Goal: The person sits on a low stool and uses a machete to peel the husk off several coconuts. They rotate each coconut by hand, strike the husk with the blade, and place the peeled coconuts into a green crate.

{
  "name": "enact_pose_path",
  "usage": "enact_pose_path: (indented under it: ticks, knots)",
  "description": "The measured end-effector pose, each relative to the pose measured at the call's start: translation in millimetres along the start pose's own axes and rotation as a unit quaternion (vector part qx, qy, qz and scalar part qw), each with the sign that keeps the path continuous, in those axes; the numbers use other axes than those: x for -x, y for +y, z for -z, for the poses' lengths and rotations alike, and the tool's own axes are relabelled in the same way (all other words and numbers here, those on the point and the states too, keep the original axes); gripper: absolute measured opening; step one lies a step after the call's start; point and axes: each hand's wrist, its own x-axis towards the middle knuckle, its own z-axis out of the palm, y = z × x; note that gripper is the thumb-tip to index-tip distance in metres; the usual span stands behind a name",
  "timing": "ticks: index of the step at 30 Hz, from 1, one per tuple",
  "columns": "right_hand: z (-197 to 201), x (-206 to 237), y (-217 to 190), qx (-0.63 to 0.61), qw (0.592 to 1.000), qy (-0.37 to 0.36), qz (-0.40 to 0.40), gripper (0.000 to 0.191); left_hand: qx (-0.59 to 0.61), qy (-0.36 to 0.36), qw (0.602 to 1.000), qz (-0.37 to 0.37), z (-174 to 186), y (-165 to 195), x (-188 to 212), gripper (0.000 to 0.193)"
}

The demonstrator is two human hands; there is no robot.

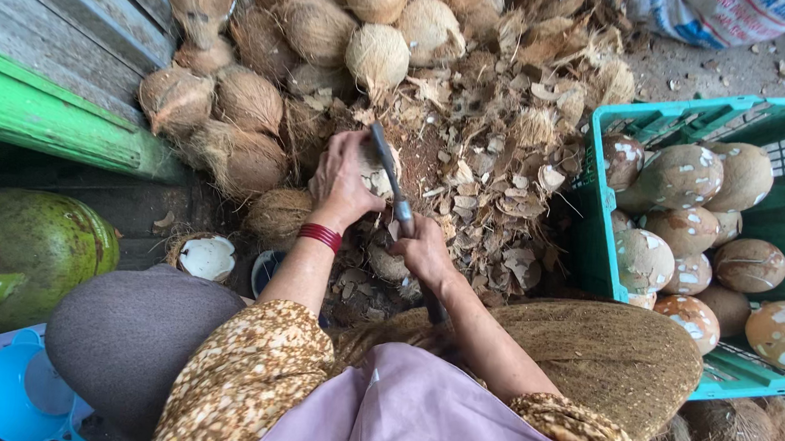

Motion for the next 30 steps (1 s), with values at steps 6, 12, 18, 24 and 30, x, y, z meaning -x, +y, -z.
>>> enact_pose_path:
  ticks: [6, 12, 18, 24, 30]
  knots:
    - [6.8, 61.8, -77.1, -0.046, 0.995, -0.012, -0.086, 0.021, -0.019, 0.024, 1.0, -0.003, -7.5, 11.6, 21.0, 0.121]
    - [17.8, 73.1, -51.5, 0.009, 0.972, 0.036, 0.232, 0.021, -0.002, 0.11, 0.991, -0.082, -12.3, 13.5, 26.8, 0.116]
    - [12.9, 9.8, -6.1, -0.067, 0.994, 0.012, -0.09, 0.024, -0.067, 0.011, 0.995, -0.07, -13.3, 17.7, 14.2, 0.116]
    - [47.1, -9.5, 5.3, -0.283, 0.931, -0.197, -0.121, 0.027, 0.08, 0.045, 0.984, -0.153, 0.5, -38.3, 13.5, 0.116]
    - [54.6, 14.3, -0.2, -0.239, 0.961, -0.008, -0.139, 0.012, 0.118, 0.048, 0.991, -0.05, 2.4, -43.1, 20.4, 0.122]
